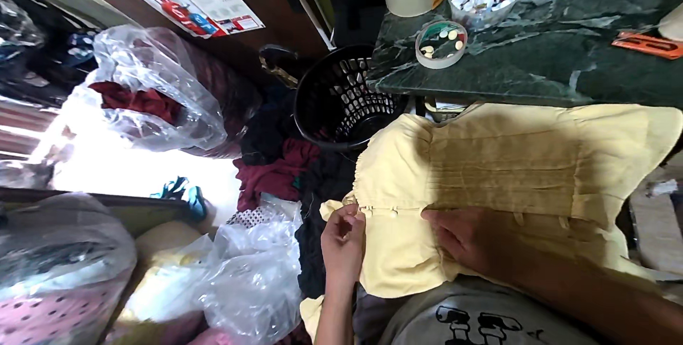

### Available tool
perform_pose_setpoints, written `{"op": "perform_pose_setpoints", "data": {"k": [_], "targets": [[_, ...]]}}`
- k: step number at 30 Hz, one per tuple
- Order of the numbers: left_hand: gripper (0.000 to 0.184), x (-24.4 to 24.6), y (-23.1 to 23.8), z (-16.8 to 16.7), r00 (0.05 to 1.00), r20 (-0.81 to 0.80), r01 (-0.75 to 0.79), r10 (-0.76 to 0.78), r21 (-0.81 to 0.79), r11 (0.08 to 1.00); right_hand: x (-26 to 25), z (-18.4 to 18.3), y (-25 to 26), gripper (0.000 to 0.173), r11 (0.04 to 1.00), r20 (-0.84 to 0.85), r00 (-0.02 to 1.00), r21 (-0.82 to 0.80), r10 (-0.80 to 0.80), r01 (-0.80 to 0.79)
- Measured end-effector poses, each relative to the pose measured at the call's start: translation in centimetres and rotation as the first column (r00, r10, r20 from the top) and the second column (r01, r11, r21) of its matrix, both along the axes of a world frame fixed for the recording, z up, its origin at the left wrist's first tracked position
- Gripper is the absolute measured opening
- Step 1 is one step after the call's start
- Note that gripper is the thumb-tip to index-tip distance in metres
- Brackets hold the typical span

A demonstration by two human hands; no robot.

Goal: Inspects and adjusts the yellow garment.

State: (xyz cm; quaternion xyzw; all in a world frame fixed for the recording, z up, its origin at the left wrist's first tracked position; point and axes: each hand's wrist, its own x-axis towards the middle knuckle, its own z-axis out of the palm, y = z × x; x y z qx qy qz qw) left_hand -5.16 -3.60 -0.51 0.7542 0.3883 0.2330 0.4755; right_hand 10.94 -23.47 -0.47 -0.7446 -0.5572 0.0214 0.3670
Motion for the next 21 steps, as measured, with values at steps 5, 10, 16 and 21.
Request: {"op": "perform_pose_setpoints", "data": {"k": [5,10,16,21], "targets": [[0.023,0.4,-3.3,1.0,0.976,0.02,0.177,-0.217,0.505,0.845,0.7,1.1,0.1,0.03,0.999,-0.276,0.961,-0.046,-0.027,0.015],[0.025,1.9,-5.1,0.6,0.933,-0.147,0.344,-0.328,0.626,0.7,0.2,0.9,0.0,0.024,0.999,-0.094,0.995,0.045,0.014,-0.01],[0.038,3.5,-4.1,0.4,0.901,-0.296,0.433,-0.316,0.638,0.637,0.9,1.5,0.6,0.037,0.967,0.092,0.977,-0.156,-0.19,0.203],[0.042,4.0,-3.4,1.4,0.86,-0.352,0.51,-0.369,0.586,0.63,1.4,4.3,1.6,0.033,0.875,-0.131,0.973,-0.472,-0.191,0.108]]}}
